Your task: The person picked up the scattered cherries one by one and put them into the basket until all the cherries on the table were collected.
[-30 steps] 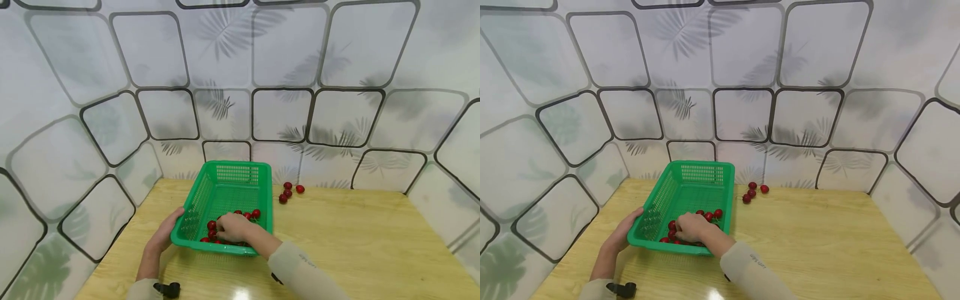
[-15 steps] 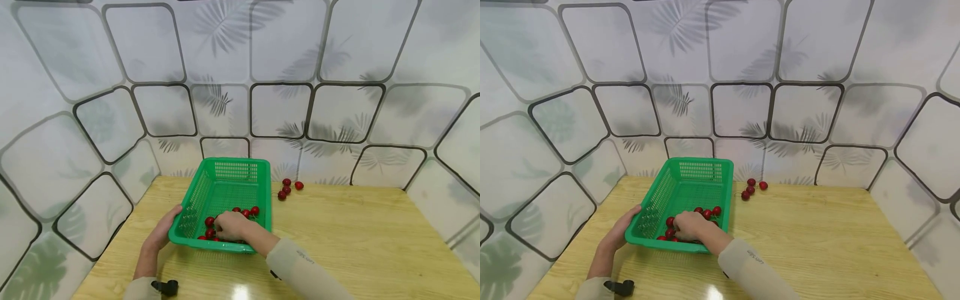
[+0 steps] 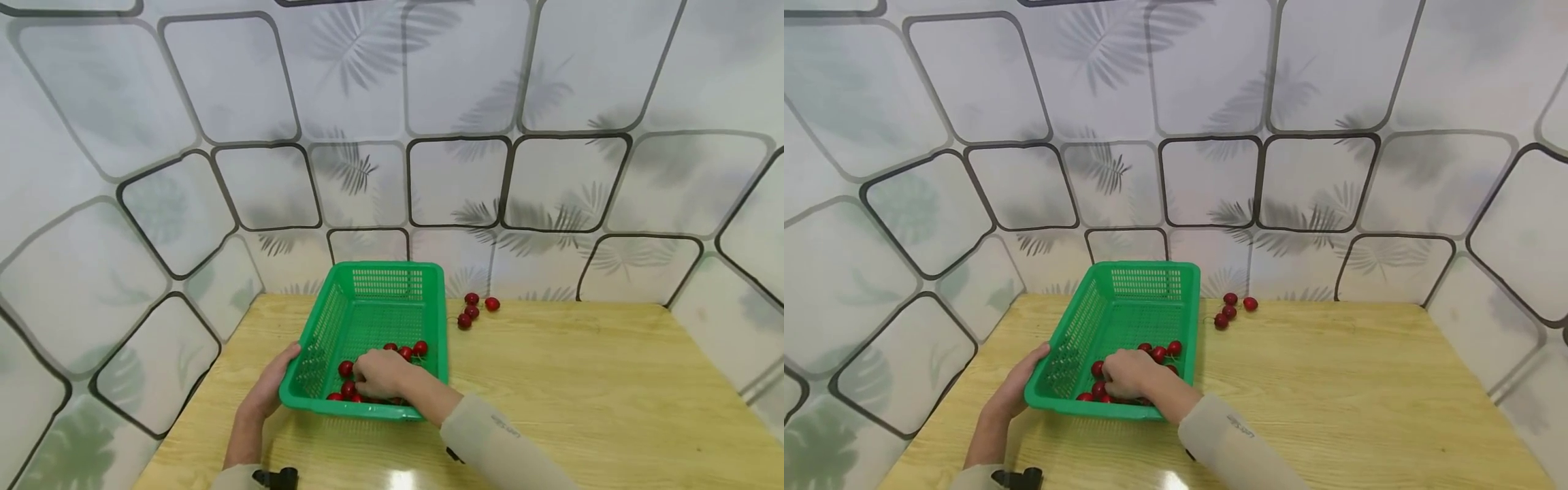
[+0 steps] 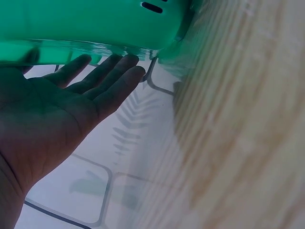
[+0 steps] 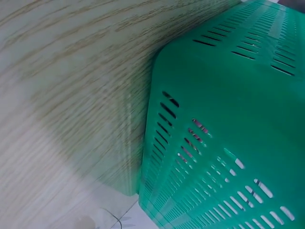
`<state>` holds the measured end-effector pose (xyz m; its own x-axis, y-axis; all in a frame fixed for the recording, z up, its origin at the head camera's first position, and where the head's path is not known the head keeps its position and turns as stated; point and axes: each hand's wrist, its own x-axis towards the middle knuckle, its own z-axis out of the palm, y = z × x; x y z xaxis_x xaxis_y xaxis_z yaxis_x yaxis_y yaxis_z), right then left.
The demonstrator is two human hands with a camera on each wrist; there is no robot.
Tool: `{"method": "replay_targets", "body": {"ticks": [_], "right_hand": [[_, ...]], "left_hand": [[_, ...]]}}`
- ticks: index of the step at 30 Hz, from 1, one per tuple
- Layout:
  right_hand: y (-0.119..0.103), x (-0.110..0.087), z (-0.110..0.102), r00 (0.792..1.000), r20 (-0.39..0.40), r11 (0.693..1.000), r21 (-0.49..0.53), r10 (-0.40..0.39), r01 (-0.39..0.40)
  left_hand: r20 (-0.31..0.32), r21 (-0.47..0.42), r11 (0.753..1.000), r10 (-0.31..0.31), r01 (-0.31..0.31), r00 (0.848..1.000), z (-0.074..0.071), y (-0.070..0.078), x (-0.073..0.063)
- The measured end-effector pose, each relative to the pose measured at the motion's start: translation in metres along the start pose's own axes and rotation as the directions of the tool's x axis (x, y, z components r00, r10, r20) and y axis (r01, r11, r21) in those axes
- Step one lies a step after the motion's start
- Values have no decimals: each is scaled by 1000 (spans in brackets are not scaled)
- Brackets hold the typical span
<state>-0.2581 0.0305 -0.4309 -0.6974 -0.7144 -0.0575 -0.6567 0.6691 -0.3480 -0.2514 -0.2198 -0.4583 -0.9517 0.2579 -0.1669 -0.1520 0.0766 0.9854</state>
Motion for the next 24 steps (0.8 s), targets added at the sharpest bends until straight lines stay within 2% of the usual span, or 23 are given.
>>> {"method": "replay_targets", "body": {"ticks": [8,11,19,24], "right_hand": [[0,1,0,999,-34,1000,4,-21,21],[0,1,2,999,-47,1000,5,-26,26],[1,3,0,992,-119,999,-20,-27,25],[5,1,-8,976,-216,998,68,2,13]], "left_hand": [[-3,0,1000,6,-6,1000,-1,0,1],[24,1,1000,-1,1,1000,-2,-1,-1],[22,7,1000,-2,2,1000,-4,1,-2],[27,0,1000,-2,2,1000,-3,2,1]]}}
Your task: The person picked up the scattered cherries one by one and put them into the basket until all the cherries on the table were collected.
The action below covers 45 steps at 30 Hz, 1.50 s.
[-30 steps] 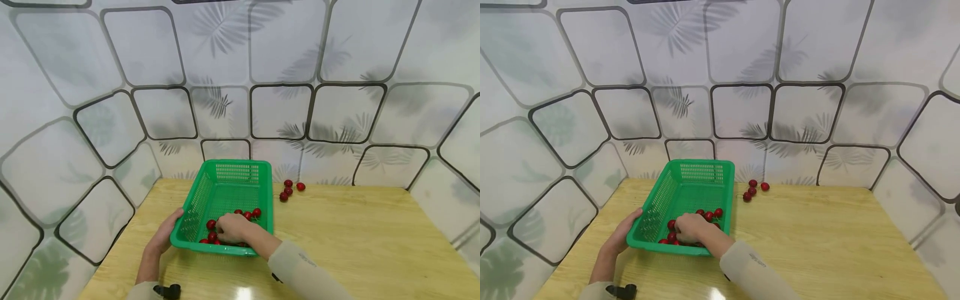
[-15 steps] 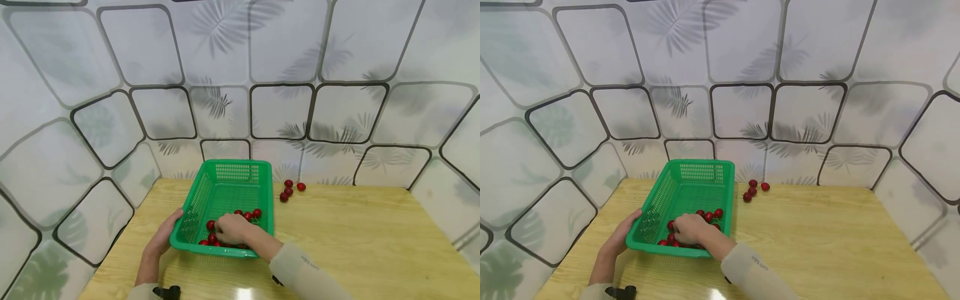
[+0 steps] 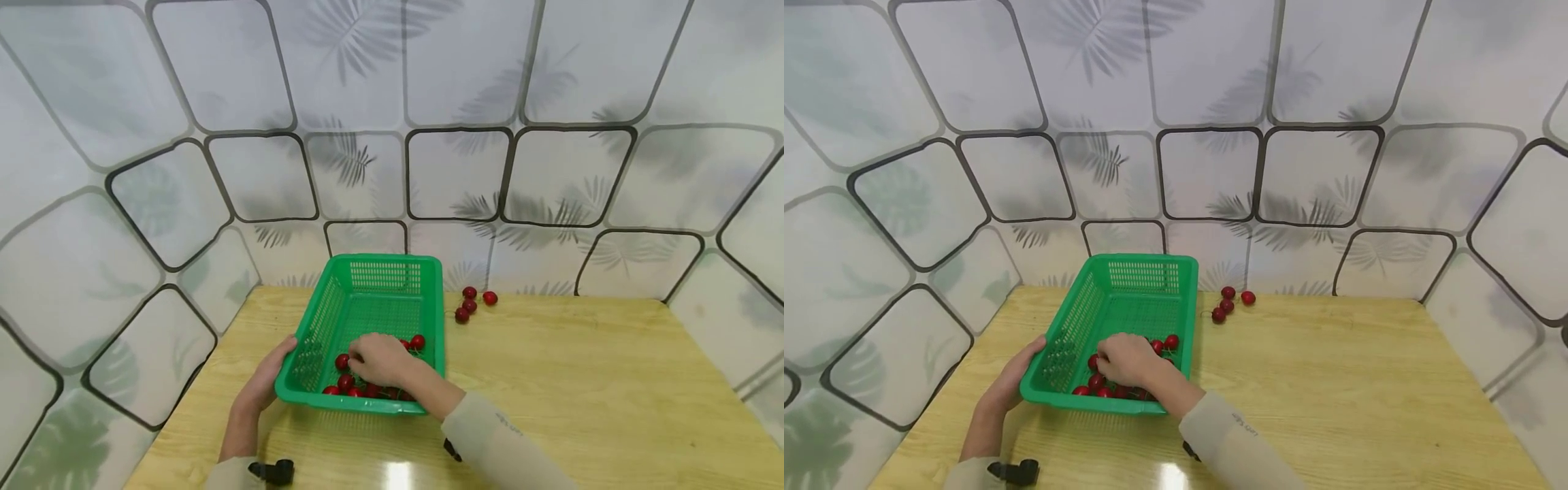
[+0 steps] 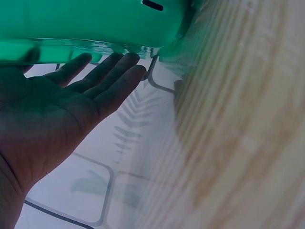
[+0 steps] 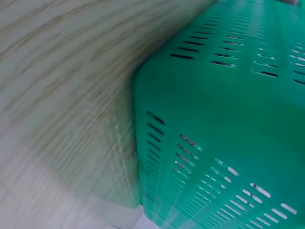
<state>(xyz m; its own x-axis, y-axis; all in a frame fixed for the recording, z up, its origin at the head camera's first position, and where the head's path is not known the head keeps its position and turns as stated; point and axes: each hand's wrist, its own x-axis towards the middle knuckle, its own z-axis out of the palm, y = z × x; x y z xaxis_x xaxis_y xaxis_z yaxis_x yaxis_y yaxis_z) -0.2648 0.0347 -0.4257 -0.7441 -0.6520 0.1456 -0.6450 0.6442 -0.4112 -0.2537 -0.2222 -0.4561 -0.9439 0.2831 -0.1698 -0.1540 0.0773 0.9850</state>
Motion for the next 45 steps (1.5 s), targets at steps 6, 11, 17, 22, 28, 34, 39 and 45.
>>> {"method": "replay_targets", "body": {"ticks": [6,11,17,22,28,34,39,45], "right_hand": [[10,1,-32,952,-304,988,153,30,18],[38,-1,-66,860,-494,967,254,127,3],[85,-14,-94,762,-535,909,382,363,-165],[121,-29,-100,682,-526,852,424,508,-308],[148,-40,-86,725,-448,851,241,524,-466],[155,-41,-56,867,-381,905,-149,320,-399],[154,-37,-40,918,-357,875,-371,175,-311],[158,-34,-31,938,-326,828,-489,118,-274]], "left_hand": [[17,-13,1000,22,-21,1000,-1,4,4],[13,-7,1000,20,-20,1000,-3,7,5],[-4,3,1000,21,-21,1000,-4,8,5],[-6,9,1000,5,-5,1000,-1,7,6],[-12,12,1000,0,0,1000,0,4,4],[-24,26,1000,2,-2,1000,-1,-1,-1],[-37,14,1000,13,-12,999,0,-5,0],[-40,21,1000,13,-12,999,0,-6,1]]}}
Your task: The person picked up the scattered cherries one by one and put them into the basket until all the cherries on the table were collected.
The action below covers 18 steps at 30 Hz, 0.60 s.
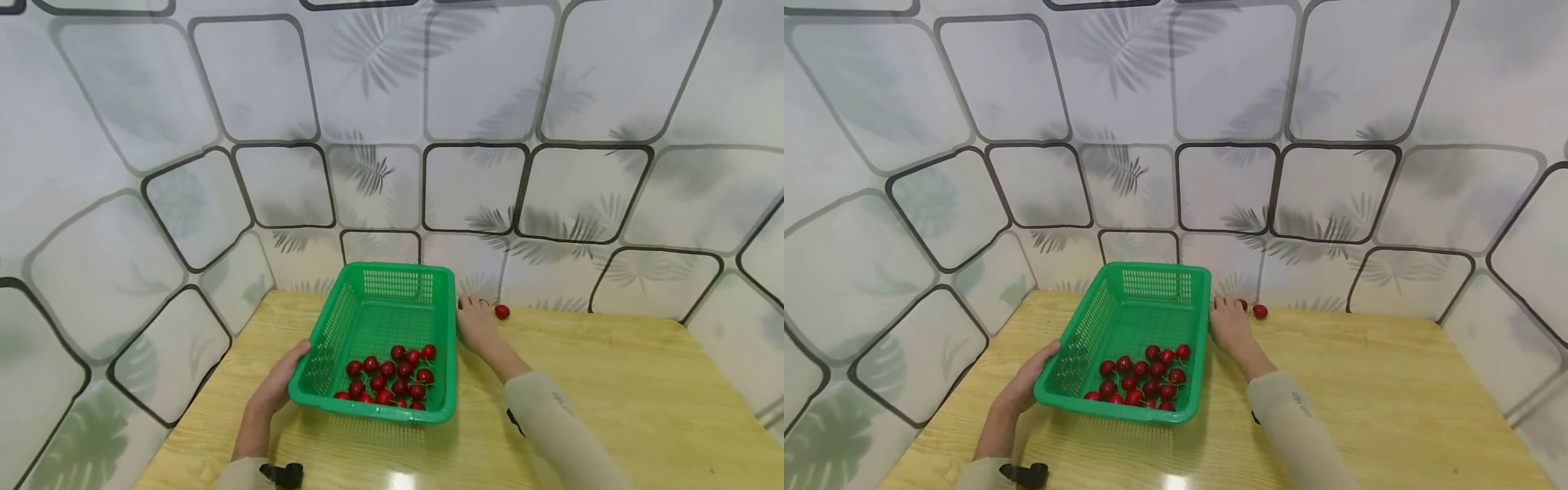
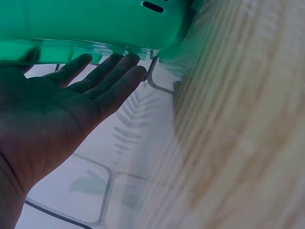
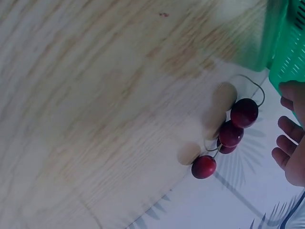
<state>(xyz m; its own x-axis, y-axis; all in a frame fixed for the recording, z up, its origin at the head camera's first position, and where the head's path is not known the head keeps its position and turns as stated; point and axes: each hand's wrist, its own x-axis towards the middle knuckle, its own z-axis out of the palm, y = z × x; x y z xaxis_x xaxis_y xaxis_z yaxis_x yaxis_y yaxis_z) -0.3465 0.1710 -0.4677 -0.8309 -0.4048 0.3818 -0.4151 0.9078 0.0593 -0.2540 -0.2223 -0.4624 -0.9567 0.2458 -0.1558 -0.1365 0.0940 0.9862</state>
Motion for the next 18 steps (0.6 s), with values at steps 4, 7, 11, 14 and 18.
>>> {"method": "replay_targets", "body": {"ticks": [4,7,11,14,18], "right_hand": [[0,-1,3,998,56,999,-40,-30,33],[-1,-3,4,992,120,997,-65,-31,39],[-3,-4,4,983,179,994,-98,-29,48],[-3,-3,5,980,197,991,-118,-32,56],[-2,-3,7,980,196,991,-125,-33,58]], "left_hand": [[4,-4,1000,8,-8,1000,0,0,0],[7,-11,1000,11,-11,1000,0,0,-1],[11,-9,1000,13,-13,1000,1,0,-2],[3,-10,1000,9,-9,1000,1,0,-2],[11,-7,1000,16,-16,1000,2,-1,-1]]}}
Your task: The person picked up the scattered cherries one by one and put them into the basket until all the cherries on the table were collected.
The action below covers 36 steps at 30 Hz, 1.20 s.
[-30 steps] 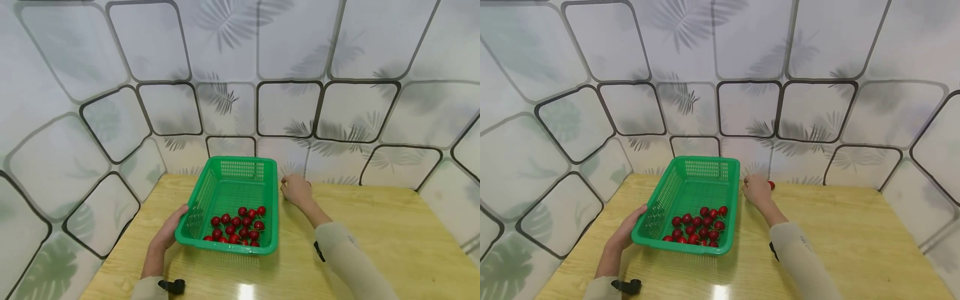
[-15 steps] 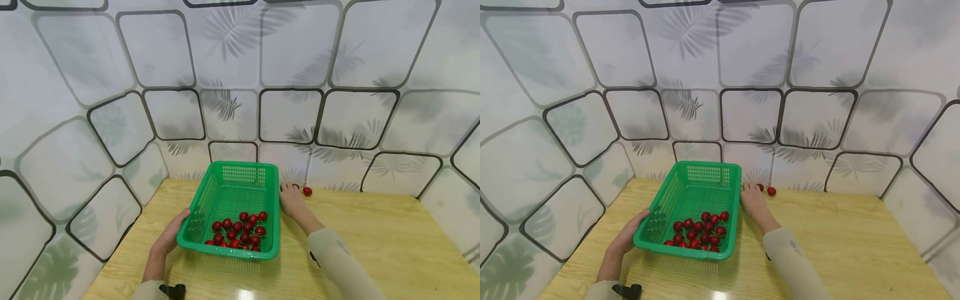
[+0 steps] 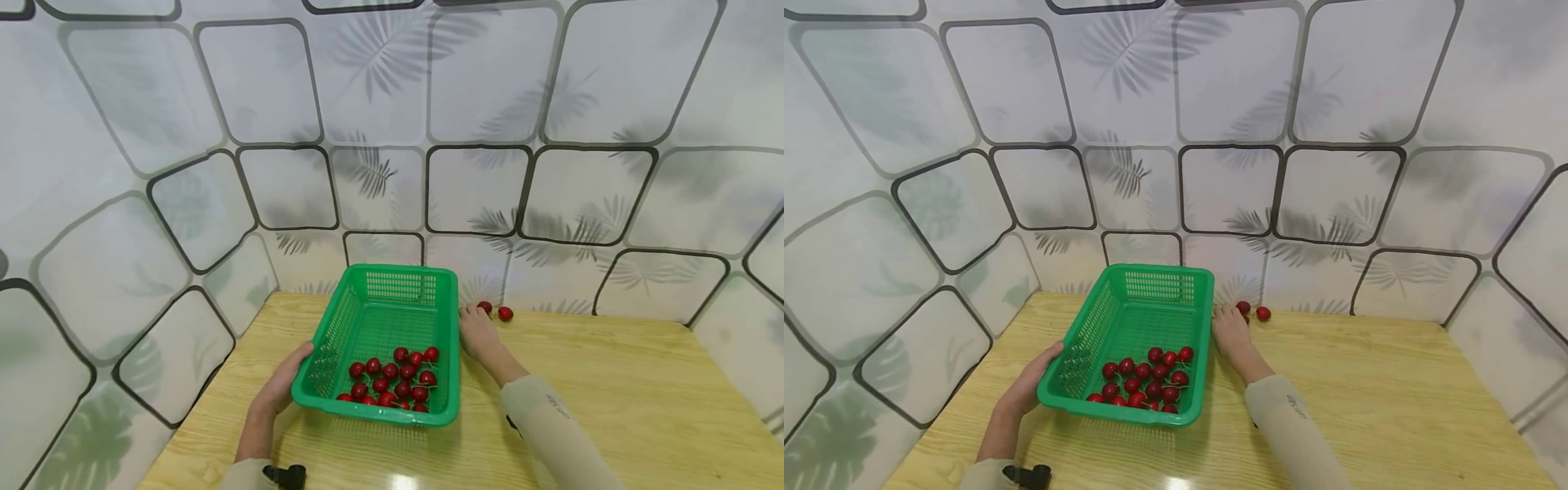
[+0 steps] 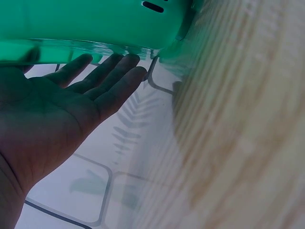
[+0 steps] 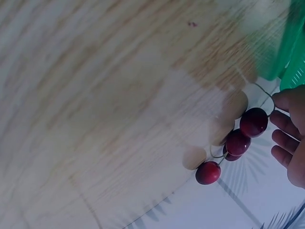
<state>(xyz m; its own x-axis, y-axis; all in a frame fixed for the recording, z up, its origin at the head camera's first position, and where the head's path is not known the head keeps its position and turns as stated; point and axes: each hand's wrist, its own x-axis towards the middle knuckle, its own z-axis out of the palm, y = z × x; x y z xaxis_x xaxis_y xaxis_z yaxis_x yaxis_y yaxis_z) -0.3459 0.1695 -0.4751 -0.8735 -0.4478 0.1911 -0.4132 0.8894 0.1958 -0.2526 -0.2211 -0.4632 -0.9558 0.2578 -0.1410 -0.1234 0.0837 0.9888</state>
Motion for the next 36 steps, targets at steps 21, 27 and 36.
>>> {"method": "replay_targets", "body": {"ticks": [21,27,36], "right_hand": [[11,-1,-1,996,-85,998,58,23,-18],[22,-8,-13,990,-121,991,118,72,-58],[42,-16,-38,960,-220,973,193,171,-129]], "left_hand": [[34,-16,1000,17,-17,999,-2,0,1],[17,-18,1000,4,-4,1000,-1,3,1],[14,-9,1000,2,-1,1000,-1,3,0]]}}
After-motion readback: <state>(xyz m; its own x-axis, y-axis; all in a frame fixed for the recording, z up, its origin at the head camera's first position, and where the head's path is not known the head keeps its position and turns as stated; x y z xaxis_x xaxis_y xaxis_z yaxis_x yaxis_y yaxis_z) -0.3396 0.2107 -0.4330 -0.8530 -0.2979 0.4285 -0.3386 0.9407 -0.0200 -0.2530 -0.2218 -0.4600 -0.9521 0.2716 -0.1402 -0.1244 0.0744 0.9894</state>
